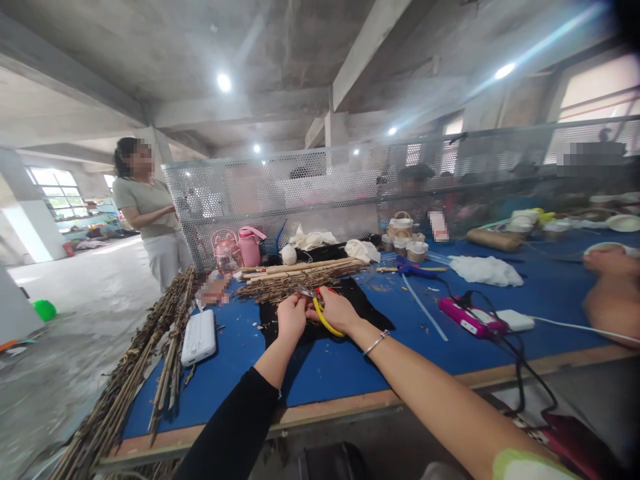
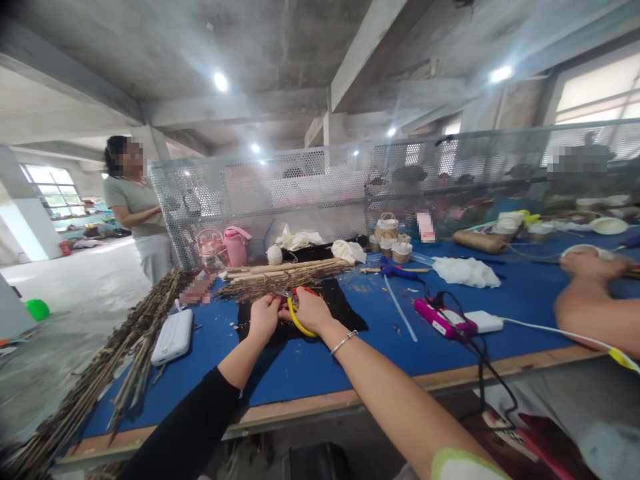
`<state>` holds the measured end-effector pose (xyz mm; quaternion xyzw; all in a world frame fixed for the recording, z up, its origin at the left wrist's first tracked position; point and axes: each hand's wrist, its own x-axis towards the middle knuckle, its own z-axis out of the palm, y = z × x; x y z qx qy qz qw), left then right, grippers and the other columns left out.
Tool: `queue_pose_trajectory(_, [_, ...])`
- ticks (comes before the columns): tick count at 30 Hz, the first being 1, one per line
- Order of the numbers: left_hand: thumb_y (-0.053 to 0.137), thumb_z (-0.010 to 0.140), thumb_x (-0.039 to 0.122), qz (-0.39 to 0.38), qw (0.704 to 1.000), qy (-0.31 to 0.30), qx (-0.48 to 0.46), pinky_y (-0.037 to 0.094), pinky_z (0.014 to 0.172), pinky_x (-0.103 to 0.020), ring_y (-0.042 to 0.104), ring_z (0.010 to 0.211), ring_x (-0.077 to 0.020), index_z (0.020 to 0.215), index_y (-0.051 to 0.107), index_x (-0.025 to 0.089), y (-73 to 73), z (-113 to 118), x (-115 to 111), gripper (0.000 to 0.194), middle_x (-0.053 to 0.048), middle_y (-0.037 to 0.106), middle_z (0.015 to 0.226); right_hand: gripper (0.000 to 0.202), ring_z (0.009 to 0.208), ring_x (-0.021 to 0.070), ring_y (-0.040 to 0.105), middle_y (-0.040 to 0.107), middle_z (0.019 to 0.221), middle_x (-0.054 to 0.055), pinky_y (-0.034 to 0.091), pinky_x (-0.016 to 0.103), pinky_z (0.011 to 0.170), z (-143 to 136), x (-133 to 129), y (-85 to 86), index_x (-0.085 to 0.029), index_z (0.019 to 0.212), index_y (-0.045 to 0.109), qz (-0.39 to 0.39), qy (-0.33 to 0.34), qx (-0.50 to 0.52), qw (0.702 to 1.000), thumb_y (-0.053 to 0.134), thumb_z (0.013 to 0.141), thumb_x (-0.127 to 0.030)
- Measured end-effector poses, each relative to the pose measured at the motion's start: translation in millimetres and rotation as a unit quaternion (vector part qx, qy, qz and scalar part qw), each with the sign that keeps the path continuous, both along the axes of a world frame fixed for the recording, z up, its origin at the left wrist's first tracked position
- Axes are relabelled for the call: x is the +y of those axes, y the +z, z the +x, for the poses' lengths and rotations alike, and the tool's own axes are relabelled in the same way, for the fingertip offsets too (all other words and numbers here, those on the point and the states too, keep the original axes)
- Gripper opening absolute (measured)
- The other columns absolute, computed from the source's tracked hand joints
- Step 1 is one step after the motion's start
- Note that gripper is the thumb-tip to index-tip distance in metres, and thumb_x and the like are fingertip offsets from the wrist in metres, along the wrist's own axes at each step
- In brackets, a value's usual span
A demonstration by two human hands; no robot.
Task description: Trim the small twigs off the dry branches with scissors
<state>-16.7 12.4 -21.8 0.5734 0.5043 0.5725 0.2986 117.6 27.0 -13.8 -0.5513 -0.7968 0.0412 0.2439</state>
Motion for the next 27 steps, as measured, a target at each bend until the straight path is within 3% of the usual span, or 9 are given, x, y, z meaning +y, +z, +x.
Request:
queue_pose_trajectory(12, [0.045, 0.076, 0.023, -0.011, 1.0, 0.015, 0.015, 0.043, 0.058, -0.02, 0.059, 0.061, -0.0133, 0.076, 0.067, 0.014, 13.0, -2, -8, 0.023, -0.004, 0.067, 0.066, 0.058, 0.083, 0.0249, 0.062, 0.064, 0.088, 0.01, 0.037, 0.026, 0.063, -1, -1, 2.8, -0.019, 0.092, 0.049, -0.003, -0.034, -0.028, 0.999, 0.053, 0.064, -0.069])
queue_pose_trajectory(21, [0.048, 0.073, 0.027, -0.024, 0.999, -0.001, -0.022, 0.044, 0.056, -0.022, 0.058, 0.059, -0.0136, 0.074, 0.065, 0.015, -2.0, -7, 6, 0.021, -0.004, 0.066, 0.068, 0.057, 0.079, 0.0249, 0.062, 0.065, 0.083, 0.01, 0.037, 0.027, 0.061, 1, 2, -0.7, -0.019, 0.088, 0.051, 0.004, -0.04, -0.042, 0.998, 0.04, 0.07, -0.073])
queue_pose_trajectory(27, [0.047, 0.071, 0.022, -0.023, 0.999, 0.034, -0.012, 0.041, 0.054, -0.02, 0.056, 0.056, -0.0121, 0.067, 0.064, 0.015, -0.2, -7, 7, 0.019, -0.002, 0.064, 0.061, 0.057, 0.082, 0.0244, 0.061, 0.064, 0.084, 0.008, 0.037, 0.027, 0.063, 0, 0, -0.2, -0.019, 0.092, 0.049, 0.017, -0.047, -0.047, 0.998, 0.048, 0.067, -0.07])
